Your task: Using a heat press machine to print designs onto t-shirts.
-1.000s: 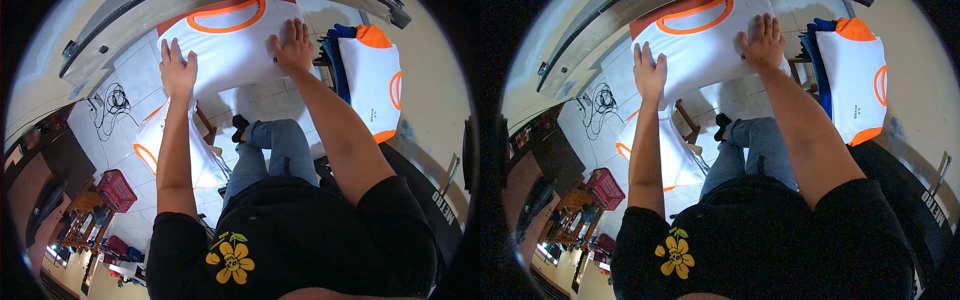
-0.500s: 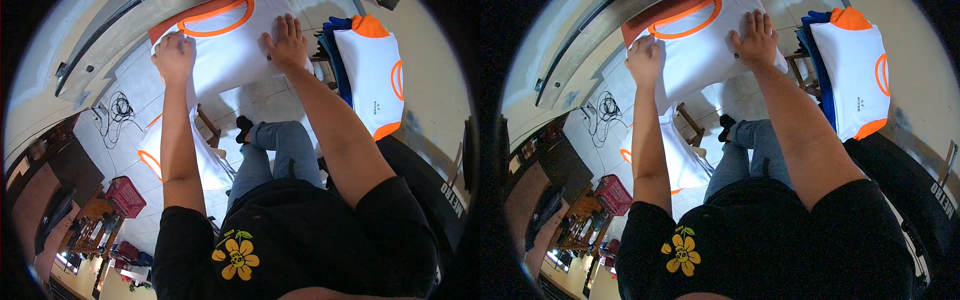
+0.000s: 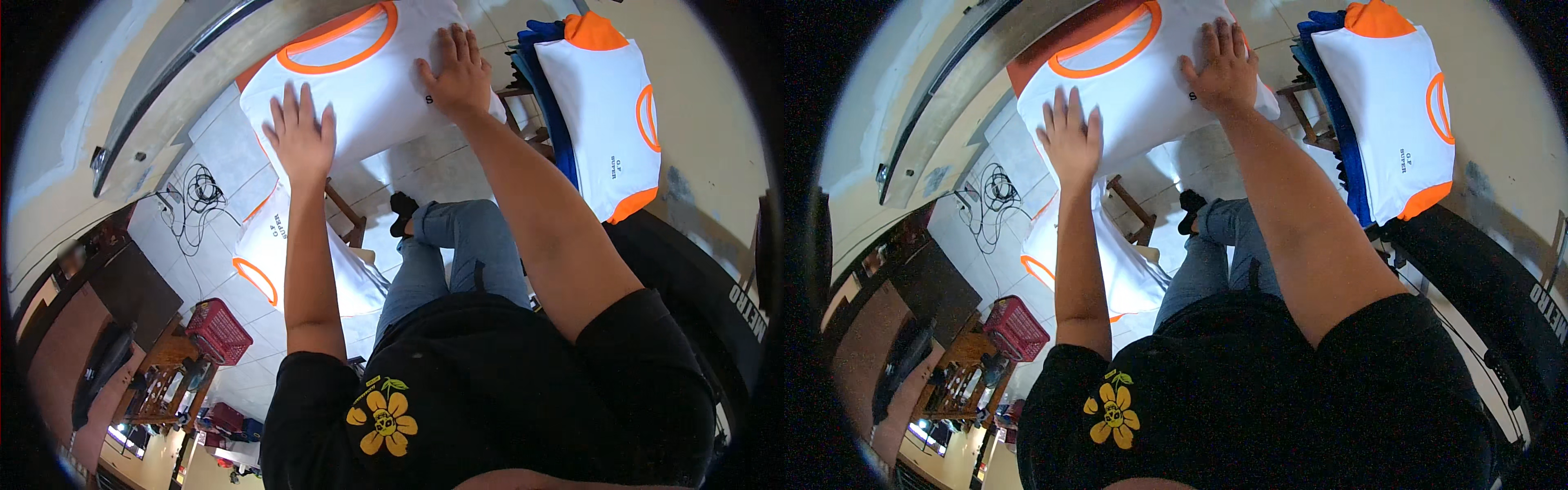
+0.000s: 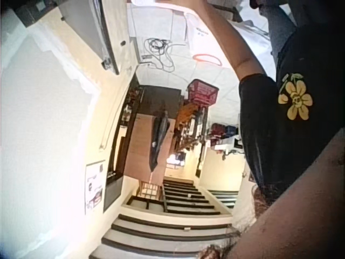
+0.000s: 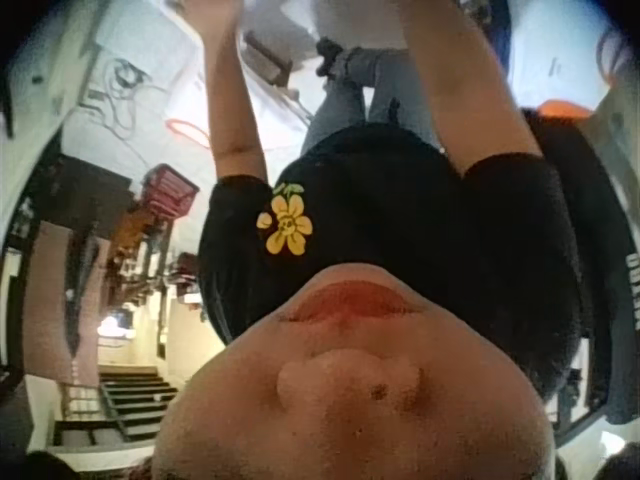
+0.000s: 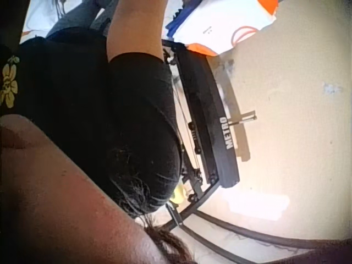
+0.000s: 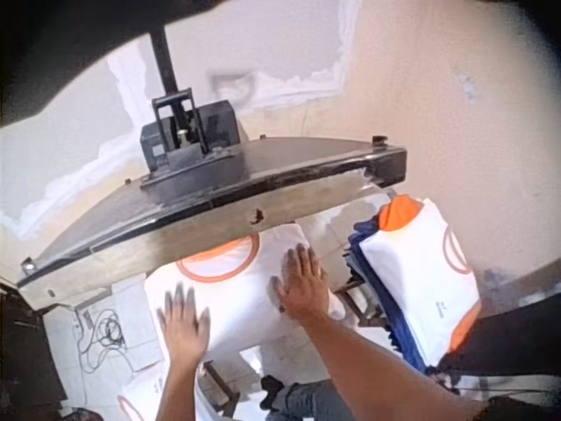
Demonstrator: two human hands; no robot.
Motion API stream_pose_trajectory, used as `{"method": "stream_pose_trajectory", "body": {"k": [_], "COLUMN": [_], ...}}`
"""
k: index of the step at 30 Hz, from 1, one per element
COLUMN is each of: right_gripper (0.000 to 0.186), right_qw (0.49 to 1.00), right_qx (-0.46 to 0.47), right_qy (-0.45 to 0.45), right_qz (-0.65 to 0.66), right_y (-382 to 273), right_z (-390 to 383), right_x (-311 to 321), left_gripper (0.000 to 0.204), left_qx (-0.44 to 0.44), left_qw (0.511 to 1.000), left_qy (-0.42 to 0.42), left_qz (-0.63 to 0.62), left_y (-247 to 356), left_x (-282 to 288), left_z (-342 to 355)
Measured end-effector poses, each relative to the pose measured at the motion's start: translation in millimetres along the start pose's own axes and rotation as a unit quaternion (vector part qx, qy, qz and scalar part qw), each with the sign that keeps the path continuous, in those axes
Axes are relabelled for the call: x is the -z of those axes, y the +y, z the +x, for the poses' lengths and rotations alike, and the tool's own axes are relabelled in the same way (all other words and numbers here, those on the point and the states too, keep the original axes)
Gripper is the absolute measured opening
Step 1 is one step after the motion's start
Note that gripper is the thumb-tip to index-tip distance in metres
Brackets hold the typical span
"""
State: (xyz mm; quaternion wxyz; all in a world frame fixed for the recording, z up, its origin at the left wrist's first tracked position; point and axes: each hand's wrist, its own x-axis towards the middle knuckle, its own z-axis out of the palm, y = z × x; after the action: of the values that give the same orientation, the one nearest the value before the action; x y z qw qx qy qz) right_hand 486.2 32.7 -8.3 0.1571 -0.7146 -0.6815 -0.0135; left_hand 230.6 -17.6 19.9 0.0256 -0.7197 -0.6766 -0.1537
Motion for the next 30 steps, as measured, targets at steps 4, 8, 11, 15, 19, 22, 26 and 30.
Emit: {"method": "stream_pose_trajectory", "body": {"k": [4,8,11,15,19,22,26,30], "right_gripper": [0.068,0.067,0.066,0.069,0.068,0.067,0.065,0.064], "right_qw": [1.0,1.0,1.0,0.999,0.996,0.993,0.991,0.981], "right_qx": [-0.013,-0.008,-0.01,-0.014,-0.023,-0.018,-0.028,-0.039], "right_qy": [-0.022,-0.023,-0.025,-0.033,-0.085,-0.119,-0.129,-0.166], "right_qz": [-0.012,0.005,-0.004,0.014,-0.008,0.009,0.024,0.093], "right_y": [5.7,-3.1,0.2,0.4,-4.7,-12.9,1.7,6.5], "right_z": [-0.7,4.5,6.8,11.5,8.4,10.2,2.2,10.4], "right_x": [4.0,3.4,6.6,18.1,22.5,31.5,26.0,44.6], "left_gripper": [0.057,0.06,0.059,0.059,0.062,0.067,0.072,0.076], "left_qx": [0.117,0.277,0.278,0.17,0.213,0.212,0.253,0.28], "left_qw": [0.992,0.95,0.928,0.945,0.948,0.956,0.933,0.907], "left_qy": [-0.051,-0.068,0.005,-0.002,-0.023,-0.053,-0.161,-0.227], "left_qz": [-0.01,-0.125,-0.247,-0.281,-0.234,-0.195,-0.198,-0.216], "left_y": [-20.2,-72.5,-64.6,-32.7,-27.1,-42.5,-31.0,-36.9], "left_x": [4.8,-3.8,-2.8,7.7,11.9,10.3,34.2,33.9], "left_z": [-32.0,-51.7,-56.1,-56.4,-59.7,-71.6,-55.4,-44.0]}}
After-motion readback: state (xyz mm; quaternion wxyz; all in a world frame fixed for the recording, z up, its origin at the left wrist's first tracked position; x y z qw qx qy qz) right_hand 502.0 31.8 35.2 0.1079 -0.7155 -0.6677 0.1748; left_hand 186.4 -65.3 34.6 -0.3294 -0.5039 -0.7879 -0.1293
